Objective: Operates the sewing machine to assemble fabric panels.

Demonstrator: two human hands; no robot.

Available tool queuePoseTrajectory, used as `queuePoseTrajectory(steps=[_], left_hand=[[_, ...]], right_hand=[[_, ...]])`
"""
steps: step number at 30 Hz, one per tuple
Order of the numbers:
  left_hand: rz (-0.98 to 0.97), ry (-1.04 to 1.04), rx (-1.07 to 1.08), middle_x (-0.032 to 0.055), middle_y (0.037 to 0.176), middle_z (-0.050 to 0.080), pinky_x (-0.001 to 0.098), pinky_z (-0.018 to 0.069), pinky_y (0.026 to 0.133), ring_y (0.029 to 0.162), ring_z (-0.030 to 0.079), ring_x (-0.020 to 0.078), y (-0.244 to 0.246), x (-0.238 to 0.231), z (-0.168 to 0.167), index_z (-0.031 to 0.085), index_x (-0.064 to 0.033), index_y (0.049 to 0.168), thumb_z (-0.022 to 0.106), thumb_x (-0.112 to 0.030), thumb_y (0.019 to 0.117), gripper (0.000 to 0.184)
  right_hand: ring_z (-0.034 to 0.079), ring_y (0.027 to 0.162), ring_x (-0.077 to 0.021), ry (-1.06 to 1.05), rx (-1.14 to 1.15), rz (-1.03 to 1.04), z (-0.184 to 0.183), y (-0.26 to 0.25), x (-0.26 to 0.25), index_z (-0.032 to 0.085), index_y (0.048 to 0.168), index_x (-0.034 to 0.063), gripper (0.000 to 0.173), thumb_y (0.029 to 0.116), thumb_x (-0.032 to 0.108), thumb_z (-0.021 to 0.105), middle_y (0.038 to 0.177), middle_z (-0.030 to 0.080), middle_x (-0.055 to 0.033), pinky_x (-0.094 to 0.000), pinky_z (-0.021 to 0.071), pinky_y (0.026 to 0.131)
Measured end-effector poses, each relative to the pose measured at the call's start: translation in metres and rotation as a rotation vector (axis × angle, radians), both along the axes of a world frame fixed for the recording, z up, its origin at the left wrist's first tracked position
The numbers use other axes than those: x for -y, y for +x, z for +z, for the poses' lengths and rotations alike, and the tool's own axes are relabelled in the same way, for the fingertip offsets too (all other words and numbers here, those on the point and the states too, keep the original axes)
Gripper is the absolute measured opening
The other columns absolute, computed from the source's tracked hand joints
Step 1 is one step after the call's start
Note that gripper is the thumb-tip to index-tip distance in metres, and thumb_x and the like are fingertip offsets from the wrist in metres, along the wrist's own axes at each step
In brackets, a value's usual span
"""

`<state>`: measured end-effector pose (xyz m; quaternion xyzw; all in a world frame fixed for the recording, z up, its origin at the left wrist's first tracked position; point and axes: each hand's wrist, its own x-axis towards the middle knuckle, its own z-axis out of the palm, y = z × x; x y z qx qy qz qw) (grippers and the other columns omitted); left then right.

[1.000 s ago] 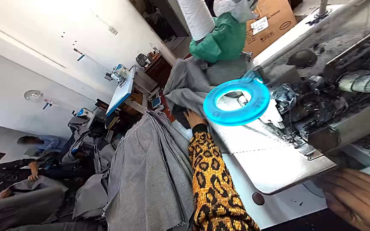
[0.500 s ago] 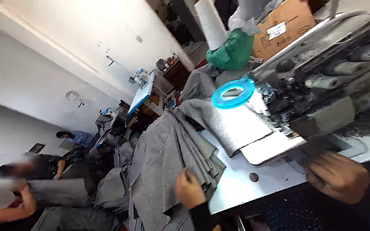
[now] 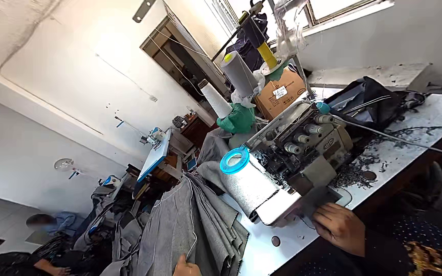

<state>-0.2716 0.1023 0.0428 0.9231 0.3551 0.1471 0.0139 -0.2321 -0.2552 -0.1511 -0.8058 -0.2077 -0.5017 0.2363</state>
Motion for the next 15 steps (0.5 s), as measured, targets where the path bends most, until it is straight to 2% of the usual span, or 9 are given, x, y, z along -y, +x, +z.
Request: queuePoseTrajectory(steps=[2,5,6,8,10,11,12,13,15], left_hand=[[-0.068,-0.013,0.003,0.0289,0.112,0.071,0.0616,0.0500,0.095,0.112,0.067,0.0464,-0.019,0.025,0.015,0.070,0.0018,0.119,0.043,-0.001,0.0990,0.034],[-0.287,-0.100,0.022,0.0340,0.106,0.070,0.0677,0.0504,0.089,0.103,0.068,0.0532,-0.056,0.079,0.015,0.068,0.0084,0.120,0.046,0.000,0.0976,0.032],[-0.380,-0.127,0.071,0.0338,0.100,0.071,0.0686,0.0519,0.084,0.095,0.069,0.0537,-0.067,0.100,0.007,0.068,0.0104,0.118,0.048,0.002,0.0948,0.032],[-0.567,-0.216,0.152,0.0290,0.095,0.073,0.0643,0.0558,0.077,0.086,0.072,0.0477,-0.087,0.147,-0.014,0.070,0.0115,0.113,0.053,0.006,0.0889,0.030],[-0.787,-0.372,0.162,0.0253,0.096,0.075,0.0551,0.0596,0.082,0.087,0.075,0.0389,-0.102,0.196,-0.035,0.072,0.0126,0.108,0.059,0.008,0.0867,0.026],[-0.914,-0.443,0.156,0.0245,0.095,0.075,0.0516,0.0610,0.082,0.086,0.075,0.0363,-0.107,0.218,-0.045,0.072,0.0131,0.105,0.062,0.008,0.0865,0.022],[-1.053,-0.493,0.150,0.0238,0.090,0.075,0.0495,0.0618,0.078,0.082,0.076,0.0347,-0.111,0.234,-0.053,0.073,0.0130,0.099,0.063,0.008,0.0848,0.018],[-1.199,-0.544,0.146,0.0228,0.087,0.074,0.0477,0.0616,0.076,0.080,0.075,0.0332,-0.111,0.243,-0.056,0.072,0.0122,0.095,0.064,0.009,0.0827,0.016],[-1.449,-0.565,0.195,0.0186,0.092,0.075,0.0431,0.0617,0.081,0.087,0.075,0.0293,-0.100,0.246,-0.057,0.075,0.0076,0.096,0.070,0.006,0.0804,0.017]], right_hand=[[0.071,0.072,-0.0268,0.130,-0.167,0.087,0.014,-0.009,-0.002,0.069,0.077,0.0084,0.037,0.0948,0.033,0.047,0.073,0.070,-0.0087,-0.0413,0.0574,0.071],[0.073,0.090,-0.0336,0.348,-0.565,0.406,0.051,-0.032,-0.006,0.074,0.099,0.0002,0.036,0.0937,0.031,0.056,0.093,0.075,-0.0154,-0.0521,0.0561,0.086],[0.073,0.093,-0.0295,0.378,-0.710,0.537,0.063,-0.038,-0.008,0.073,0.107,0.0000,0.037,0.0959,0.031,0.057,0.098,0.075,-0.0148,-0.0485,0.0570,0.087],[0.071,0.093,-0.0225,0.414,-1.004,0.803,0.087,-0.045,-0.010,0.066,0.124,0.0009,0.046,0.0989,0.038,0.056,0.105,0.073,-0.0140,-0.0421,0.0568,0.087],[0.070,0.100,-0.0194,0.386,-1.178,0.934,0.104,-0.046,-0.010,0.059,0.135,0.0052,0.061,0.0939,0.050,0.061,0.112,0.072,-0.0119,-0.0419,0.0557,0.091],[0.069,0.103,-0.0203,0.346,-1.220,0.939,0.113,-0.047,-0.006,0.057,0.138,0.0067,0.065,0.0903,0.050,0.066,0.115,0.071,-0.0121,-0.0440,0.0545,0.093],[0.068,0.104,-0.0235,0.293,-1.254,0.918,0.121,-0.047,0.001,0.056,0.138,0.0070,0.062,0.0877,0.041,0.072,0.116,0.070,-0.0138,-0.0475,0.0538,0.093],[0.068,0.100,-0.0264,0.240,-1.269,0.873,0.127,-0.046,0.011,0.059,0.133,0.0058,0.055,0.0851,0.027,0.075,0.111,0.070,-0.0151,-0.0500,0.0539,0.089],[0.068,0.084,-0.0292,0.114,-1.229,0.727,0.131,-0.046,0.037,0.065,0.122,0.0040,0.045,0.0786,0.011,0.076,0.094,0.071,-0.0148,-0.0523,0.0534,0.076]])
